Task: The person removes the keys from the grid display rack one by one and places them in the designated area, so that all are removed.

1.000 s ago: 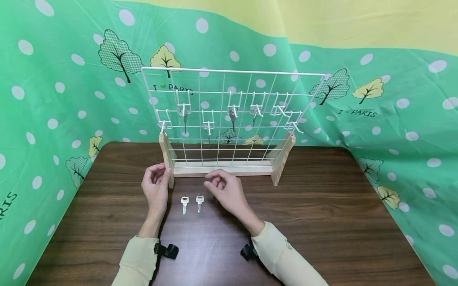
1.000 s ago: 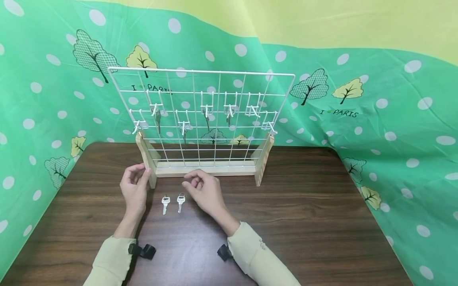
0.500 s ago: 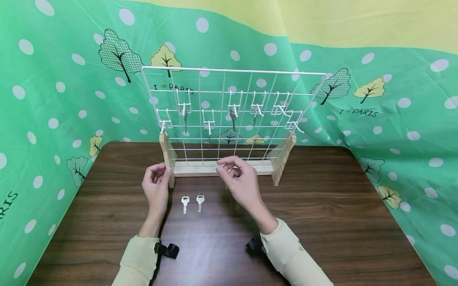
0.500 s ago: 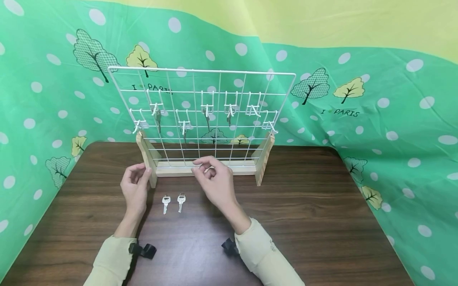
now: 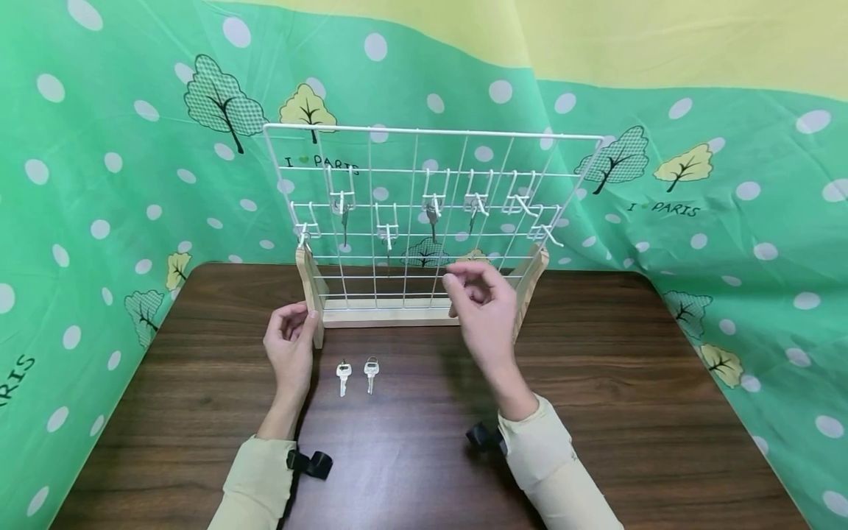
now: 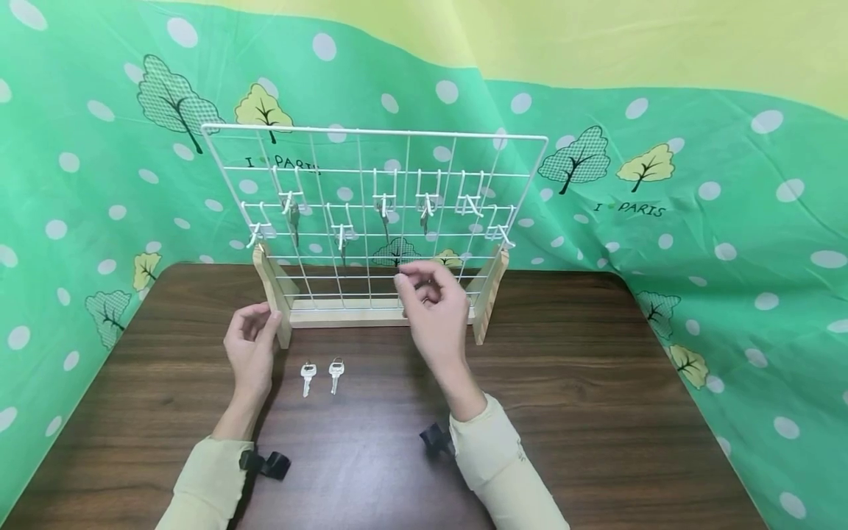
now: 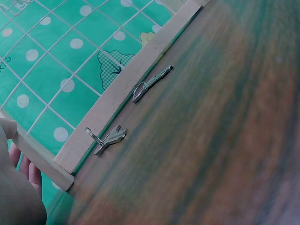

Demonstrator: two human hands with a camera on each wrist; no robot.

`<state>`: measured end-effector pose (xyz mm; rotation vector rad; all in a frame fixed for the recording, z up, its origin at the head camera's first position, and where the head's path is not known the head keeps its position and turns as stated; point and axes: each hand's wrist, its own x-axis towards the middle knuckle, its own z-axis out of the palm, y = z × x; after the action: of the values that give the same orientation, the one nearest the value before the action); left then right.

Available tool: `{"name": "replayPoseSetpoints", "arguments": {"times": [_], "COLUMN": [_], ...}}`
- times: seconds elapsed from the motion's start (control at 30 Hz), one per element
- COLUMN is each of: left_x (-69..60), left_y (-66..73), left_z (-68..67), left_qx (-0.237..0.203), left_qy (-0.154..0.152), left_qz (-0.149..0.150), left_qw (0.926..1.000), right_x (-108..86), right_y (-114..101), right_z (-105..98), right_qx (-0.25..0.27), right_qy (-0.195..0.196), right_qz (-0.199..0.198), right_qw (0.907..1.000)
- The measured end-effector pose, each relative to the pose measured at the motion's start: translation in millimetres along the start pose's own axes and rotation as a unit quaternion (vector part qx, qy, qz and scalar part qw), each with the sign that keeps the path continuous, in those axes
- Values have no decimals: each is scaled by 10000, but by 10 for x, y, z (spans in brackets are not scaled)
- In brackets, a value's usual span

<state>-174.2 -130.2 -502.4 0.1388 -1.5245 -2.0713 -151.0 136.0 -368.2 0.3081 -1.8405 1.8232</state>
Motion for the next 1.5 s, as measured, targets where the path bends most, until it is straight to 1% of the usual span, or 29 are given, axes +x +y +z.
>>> {"name": "replayPoseSetpoints", "arguments": {"times": [0.1,0.3,0.43,0.6,0.73,0.87,1.03,1.33,1.5], "left_x": [-1,5,4,6,12,17,15,16,14], "left_y": [8,4,0,-11,-18,-19,-20,-20,-19], "left_z": [10,6,-2,-6,-8,-9,-6,-8,-6], "left_qx": [-21,-39,-33,-25,-37,-28,0,-47,-53], "left_qy": [-2,6,5,1,-7,11,4,-16,-15], "left_qz": [-7,6,0,0,3,-1,-12,28,30], "left_qw": [10000,10000,10000,10000,10000,10000,10000,10000,10000], "right_x": [86,224,286,359,414,442,469,522,551], "right_y": [-22,-60,-68,-87,-91,-91,-92,-112,-132], "right_z": [-51,-85,-70,-35,-5,21,45,59,68], "right_qx": [130,279,313,207,75,-43,25,-102,-62], "right_qy": [269,602,809,978,1047,1077,989,912,929], "right_qz": [-102,-384,-356,-346,-376,-295,-200,-275,-325], "right_qw": [9995,9971,9956,9944,9938,9937,9949,9954,9951]}}
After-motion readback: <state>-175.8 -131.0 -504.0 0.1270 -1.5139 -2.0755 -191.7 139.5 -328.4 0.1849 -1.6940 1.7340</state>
